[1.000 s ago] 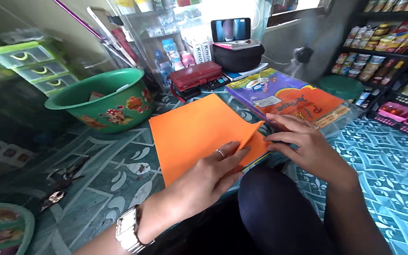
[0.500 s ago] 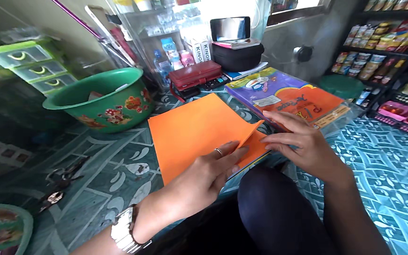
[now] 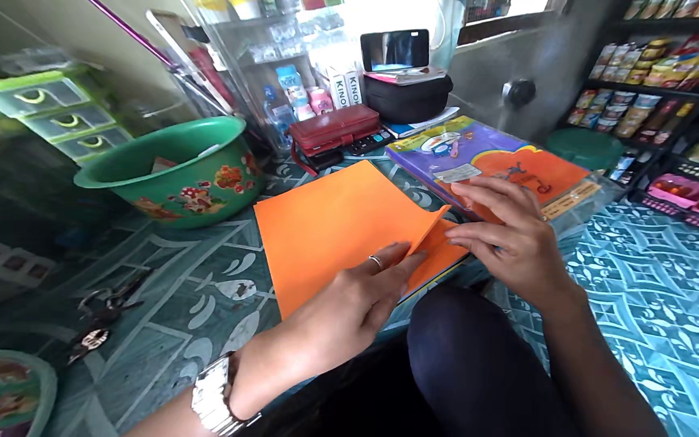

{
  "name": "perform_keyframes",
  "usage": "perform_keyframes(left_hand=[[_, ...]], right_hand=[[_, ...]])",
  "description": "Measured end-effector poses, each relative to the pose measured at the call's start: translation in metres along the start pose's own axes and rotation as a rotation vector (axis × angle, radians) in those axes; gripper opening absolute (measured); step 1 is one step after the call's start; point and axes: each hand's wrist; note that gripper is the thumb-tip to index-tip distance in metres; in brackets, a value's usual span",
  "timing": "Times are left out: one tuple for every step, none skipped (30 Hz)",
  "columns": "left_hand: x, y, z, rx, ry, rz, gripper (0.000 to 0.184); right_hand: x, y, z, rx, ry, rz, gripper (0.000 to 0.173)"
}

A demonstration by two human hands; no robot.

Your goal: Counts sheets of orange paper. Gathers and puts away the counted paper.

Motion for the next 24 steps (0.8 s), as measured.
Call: perform_keyframes(left_hand=[[-0.0004,0.0000,0.0002,0.001,0.002,-0.002,0.041],[-0.0005,0.0001,0.0004,0.003,0.000,-0.005,0.041],[-0.0003,0.0003,0.0006,0.008,-0.001,-0.005,0.042],[-0.0004,0.0006,0.0007,0.013,0.000,-0.003,0.043],[-0.0006,0.0010,0.0008,0.020,0.003,-0.003,0.044],[-0.0003,0.0015,0.0009,0.030,-0.002,-0.005,0.045],[0.0000,0.0018,0.0011,0.041,-0.008,-0.002,0.046],[0.0001,0.0018,0.0014,0.052,-0.013,0.005,0.047],[0.0003,0.0013,0.0019,0.056,-0.017,0.005,0.049],[0.0000,0.0005,0.0022,0.053,-0.010,0.003,0.051],[-0.0004,-0.0001,0.0021,0.049,-0.001,0.005,0.052],[-0.0001,-0.0002,0.0017,0.047,-0.003,0.005,0.052],[0.0002,-0.0001,0.0011,0.049,-0.004,0.010,0.050],[0.0004,0.0002,0.0009,0.057,-0.003,0.023,0.048],[0.0007,0.0003,0.0008,0.061,-0.005,0.034,0.047],[0.0009,0.0003,0.0008,0.061,-0.007,0.036,0.046],[0.0015,0.0006,0.0006,0.058,-0.011,0.026,0.044],[0.0020,0.0009,0.0003,0.053,-0.013,0.016,0.042],[0.0027,0.0012,-0.0002,0.047,-0.017,0.010,0.041],[0.0033,0.0013,-0.0007,0.040,-0.020,0.008,0.041],[0.0035,0.0014,-0.0010,0.036,-0.019,0.009,0.042],[0.0034,0.0014,-0.0011,0.037,-0.015,0.012,0.041],[0.0030,0.0014,-0.0009,0.039,-0.012,0.014,0.040],[0.0027,0.0015,-0.0004,0.045,-0.011,0.013,0.041]], right_hand=[[0.0002,0.0000,-0.0001,0.006,-0.002,0.003,0.015],[0.0002,-0.0002,-0.0002,0.013,0.000,0.005,0.015],[-0.0002,-0.0007,-0.0002,0.023,0.007,0.006,0.016],[-0.0010,-0.0015,-0.0002,0.031,0.014,0.006,0.017],[-0.0022,-0.0024,0.0000,0.035,0.022,0.003,0.019],[-0.0036,-0.0032,0.0003,0.044,0.029,0.007,0.022],[-0.0048,-0.0038,0.0006,0.052,0.033,0.020,0.025],[-0.0060,-0.0043,0.0007,0.059,0.045,0.037,0.026],[-0.0071,-0.0050,0.0007,0.059,0.061,0.049,0.026],[-0.0079,-0.0058,0.0006,0.053,0.075,0.060,0.024],[-0.0086,-0.0066,0.0004,0.045,0.092,0.064,0.019],[-0.0091,-0.0071,0.0004,0.036,0.108,0.059,0.016],[-0.0096,-0.0072,0.0003,0.028,0.124,0.051,0.016],[-0.0096,-0.0075,-0.0001,0.022,0.129,0.047,0.019],[-0.0092,-0.0078,-0.0007,0.017,0.121,0.045,0.020],[-0.0087,-0.0078,-0.0010,0.014,0.104,0.043,0.020],[-0.0082,-0.0073,-0.0009,0.016,0.083,0.039,0.019],[-0.0078,-0.0066,-0.0005,0.020,0.063,0.035,0.019],[-0.0072,-0.0061,-0.0001,0.019,0.045,0.025,0.018],[-0.0066,-0.0057,0.0001,0.020,0.032,0.016,0.018],[-0.0060,-0.0054,0.0000,0.022,0.023,0.011,0.018],[-0.0055,-0.0050,0.0001,0.024,0.016,0.006,0.019],[-0.0049,-0.0047,0.0002,0.027,0.007,0.000,0.019],[-0.0047,-0.0045,0.0003,0.034,-0.001,-0.008,0.020]])
Point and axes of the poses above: each hand's wrist, its own z-axis towards the middle knuckle, its own x-axis out of the palm, y = z × x, and after that the axes turned 15 degrees about -y, right-handed
